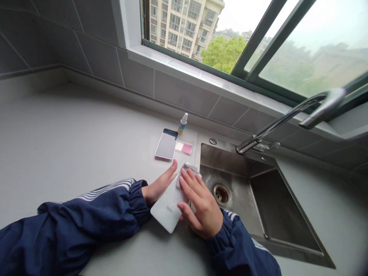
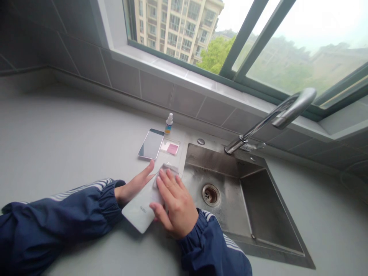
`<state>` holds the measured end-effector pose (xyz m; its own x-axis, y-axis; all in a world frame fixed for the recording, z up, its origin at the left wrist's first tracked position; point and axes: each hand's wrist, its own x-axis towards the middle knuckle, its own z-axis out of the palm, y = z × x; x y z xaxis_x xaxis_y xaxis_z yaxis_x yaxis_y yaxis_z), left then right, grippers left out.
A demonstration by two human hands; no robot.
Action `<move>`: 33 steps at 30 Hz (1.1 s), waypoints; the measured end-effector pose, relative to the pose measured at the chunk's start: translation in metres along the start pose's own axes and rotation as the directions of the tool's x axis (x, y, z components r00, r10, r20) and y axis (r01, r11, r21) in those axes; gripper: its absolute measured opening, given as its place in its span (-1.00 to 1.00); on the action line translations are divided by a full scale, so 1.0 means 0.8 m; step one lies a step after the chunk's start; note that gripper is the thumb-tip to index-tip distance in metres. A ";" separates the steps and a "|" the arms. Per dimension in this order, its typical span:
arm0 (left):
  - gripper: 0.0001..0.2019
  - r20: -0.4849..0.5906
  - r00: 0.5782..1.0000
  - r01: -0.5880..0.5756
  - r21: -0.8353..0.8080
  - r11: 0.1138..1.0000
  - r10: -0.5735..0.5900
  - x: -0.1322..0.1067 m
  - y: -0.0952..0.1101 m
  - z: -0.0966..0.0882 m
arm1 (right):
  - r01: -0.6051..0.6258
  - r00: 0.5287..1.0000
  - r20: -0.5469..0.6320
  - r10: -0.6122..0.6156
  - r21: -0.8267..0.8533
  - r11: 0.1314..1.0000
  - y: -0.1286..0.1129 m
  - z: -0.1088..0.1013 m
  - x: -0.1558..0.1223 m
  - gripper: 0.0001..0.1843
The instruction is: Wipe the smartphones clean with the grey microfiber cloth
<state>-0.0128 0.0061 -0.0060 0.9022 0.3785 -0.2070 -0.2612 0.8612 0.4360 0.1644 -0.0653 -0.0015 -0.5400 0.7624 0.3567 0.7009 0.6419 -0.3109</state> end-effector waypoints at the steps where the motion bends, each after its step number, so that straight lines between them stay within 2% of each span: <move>1: -0.18 -0.024 0.999 -0.025 -0.028 0.999 0.024 0.001 0.000 0.001 | 0.044 0.999 0.028 -0.044 0.000 0.999 -0.004 -0.001 0.001 -0.36; 4: -0.22 -0.040 0.999 -0.036 -0.100 0.994 0.032 0.003 0.000 -0.002 | 0.085 0.996 0.038 -0.085 -0.016 0.996 -0.009 -0.003 0.002 -0.40; 9: -0.16 -0.011 1.000 0.002 -0.112 0.994 -0.003 0.000 0.002 -0.008 | -0.046 0.996 -0.080 0.043 -0.033 0.998 0.009 -0.003 0.000 -0.49; 11: -0.17 0.007 1.000 0.021 -0.115 0.993 -0.021 0.000 0.002 -0.009 | -0.044 0.993 -0.110 0.042 -0.013 0.999 0.010 -0.004 0.000 -0.51; 15: -0.22 -0.022 0.999 -0.028 -0.185 0.982 0.024 0.002 0.000 -0.009 | 0.098 0.986 -0.137 -0.090 0.051 0.994 -0.010 -0.005 0.004 -0.62; 19: -0.24 -0.072 0.997 -0.018 -0.196 0.980 0.004 0.003 -0.002 -0.008 | 0.207 0.974 -0.114 -0.197 0.081 0.975 -0.028 -0.005 0.009 -0.69; 27: -0.34 -0.108 0.993 -0.062 -0.228 0.972 0.038 0.002 -0.003 -0.009 | 0.047 0.987 -0.158 -0.043 0.017 0.999 -0.002 -0.006 -0.001 -0.62; 33: -0.34 -0.145 0.988 -0.090 -0.194 0.977 0.063 0.000 -0.003 -0.005 | 0.035 0.991 -0.131 -0.031 0.034 0.999 0.004 -0.006 -0.004 -0.60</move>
<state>-0.0133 0.0056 -0.0101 0.8249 0.4767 -0.3037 -0.4035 0.8729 0.2743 0.1705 -0.0658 0.0003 -0.4957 0.7251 0.4780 0.6651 0.6709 -0.3279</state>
